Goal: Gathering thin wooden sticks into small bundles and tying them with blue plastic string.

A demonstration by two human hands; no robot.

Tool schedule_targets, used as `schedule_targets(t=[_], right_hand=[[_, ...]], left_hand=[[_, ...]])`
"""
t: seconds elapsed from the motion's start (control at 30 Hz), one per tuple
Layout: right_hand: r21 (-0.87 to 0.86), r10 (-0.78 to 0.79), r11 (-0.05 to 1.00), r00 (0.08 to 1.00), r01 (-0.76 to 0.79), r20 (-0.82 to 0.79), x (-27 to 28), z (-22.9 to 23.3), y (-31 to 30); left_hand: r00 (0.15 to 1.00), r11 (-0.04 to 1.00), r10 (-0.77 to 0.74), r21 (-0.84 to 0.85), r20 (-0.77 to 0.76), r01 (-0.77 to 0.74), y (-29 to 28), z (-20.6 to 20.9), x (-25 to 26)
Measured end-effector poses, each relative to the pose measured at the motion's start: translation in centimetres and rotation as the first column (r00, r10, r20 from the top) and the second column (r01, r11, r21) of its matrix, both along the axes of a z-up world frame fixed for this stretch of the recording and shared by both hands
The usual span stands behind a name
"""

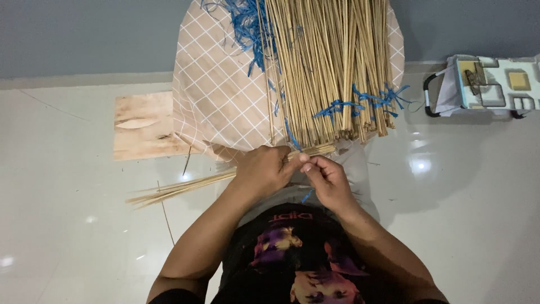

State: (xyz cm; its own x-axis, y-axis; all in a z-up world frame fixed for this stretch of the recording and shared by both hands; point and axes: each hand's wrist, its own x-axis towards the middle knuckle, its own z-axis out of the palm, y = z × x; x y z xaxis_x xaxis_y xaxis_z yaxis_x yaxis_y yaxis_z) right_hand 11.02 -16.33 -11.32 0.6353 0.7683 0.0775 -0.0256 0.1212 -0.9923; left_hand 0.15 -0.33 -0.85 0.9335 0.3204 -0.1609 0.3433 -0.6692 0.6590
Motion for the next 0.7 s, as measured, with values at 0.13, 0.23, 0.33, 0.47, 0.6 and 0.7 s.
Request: schedule_targets(t=[0.13,0.23,0.33,0.47,0.6,0.7], right_hand=[[-0.034,0.007,0.999,0.999,-0.006,0.036,-0.2,0.8,-0.1],[-0.05,0.007,0.999,0.999,-0.005,0.053,-0.2,0.7,-0.1],[-0.049,-0.003,0.999,0.998,0.006,0.057,-0.3,0.9,-0.3],[-0.066,0.017,0.998,0.997,-0.011,0.079,-0.1,1.3,-0.4],[-0.08,0.129,0.989,0.987,-0.121,0.1,0.0,1.2,-1.2],[-0.176,0.327,0.933,0.944,-0.315,0.044,1.3,1.2,-2.2]], left_hand=[[0.999,1.0,0.021,-0.015,-0.024,-0.021,-0.1,0.0,0.2],[0.999,0.999,0.025,-0.043,-0.02,-0.026,-0.2,0.3,0.2],[1.0,0.998,0.029,-0.05,-0.002,-0.029,-0.3,0.5,0.2],[1.0,0.998,0.012,-0.067,0.003,-0.012,0.1,0.7,0.3],[0.998,0.985,0.006,-0.174,0.069,0.006,0.1,1.1,-0.6],[0.995,0.959,-0.023,-0.278,0.099,0.05,-0.5,1.0,-1.6]])
